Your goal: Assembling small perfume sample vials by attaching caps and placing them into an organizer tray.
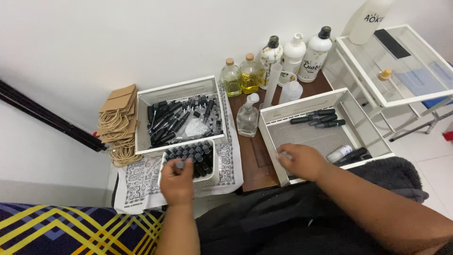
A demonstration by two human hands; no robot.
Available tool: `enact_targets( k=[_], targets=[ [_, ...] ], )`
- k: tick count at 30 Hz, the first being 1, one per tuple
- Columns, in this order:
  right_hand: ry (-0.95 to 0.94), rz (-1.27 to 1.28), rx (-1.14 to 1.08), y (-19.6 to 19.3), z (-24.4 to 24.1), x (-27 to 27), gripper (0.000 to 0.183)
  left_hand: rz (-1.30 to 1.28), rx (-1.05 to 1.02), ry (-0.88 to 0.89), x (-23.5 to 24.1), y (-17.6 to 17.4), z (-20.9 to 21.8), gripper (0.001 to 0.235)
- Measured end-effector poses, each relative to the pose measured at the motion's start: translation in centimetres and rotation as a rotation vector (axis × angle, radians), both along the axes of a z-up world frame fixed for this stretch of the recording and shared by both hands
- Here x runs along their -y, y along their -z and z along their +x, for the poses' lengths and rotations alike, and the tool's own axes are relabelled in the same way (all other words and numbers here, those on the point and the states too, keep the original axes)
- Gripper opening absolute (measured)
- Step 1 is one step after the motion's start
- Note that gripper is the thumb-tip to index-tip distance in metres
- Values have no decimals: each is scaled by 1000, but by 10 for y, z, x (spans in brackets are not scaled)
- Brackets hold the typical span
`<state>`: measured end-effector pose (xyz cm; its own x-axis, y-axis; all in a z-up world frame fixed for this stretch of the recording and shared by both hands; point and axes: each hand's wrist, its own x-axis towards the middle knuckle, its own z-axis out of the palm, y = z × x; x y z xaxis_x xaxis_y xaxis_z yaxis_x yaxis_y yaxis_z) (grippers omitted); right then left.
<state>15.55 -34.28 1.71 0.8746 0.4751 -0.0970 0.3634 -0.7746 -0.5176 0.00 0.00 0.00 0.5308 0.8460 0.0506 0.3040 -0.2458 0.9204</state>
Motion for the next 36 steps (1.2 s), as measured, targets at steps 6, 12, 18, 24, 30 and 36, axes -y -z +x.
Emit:
enact_targets(
  k=[6, 12, 18, 24, 30, 36],
  targets=[
    [93, -321, -121, -6, 10, 23, 33, 98, -475, -40, -63, 31, 3, 34],
    [122, -356, -204, 11, 16, 30, 34, 189, -771, 14, -70, 35, 12, 39],
    [154, -377, -297, -8, 39, 37, 39, 131, -808, -11, -53, -6, 12, 42],
    [263, -530, -281, 30, 114, 75, 37, 35, -958, 13, -46, -22, 18, 48],
    [425, -603, -298, 14, 146, 88, 43, 20, -1020, 33, -42, -26, 23, 48],
    [350, -623, -278, 6, 145, 87, 48, 53, -927, -12, -51, 0, 23, 48]
  ],
)
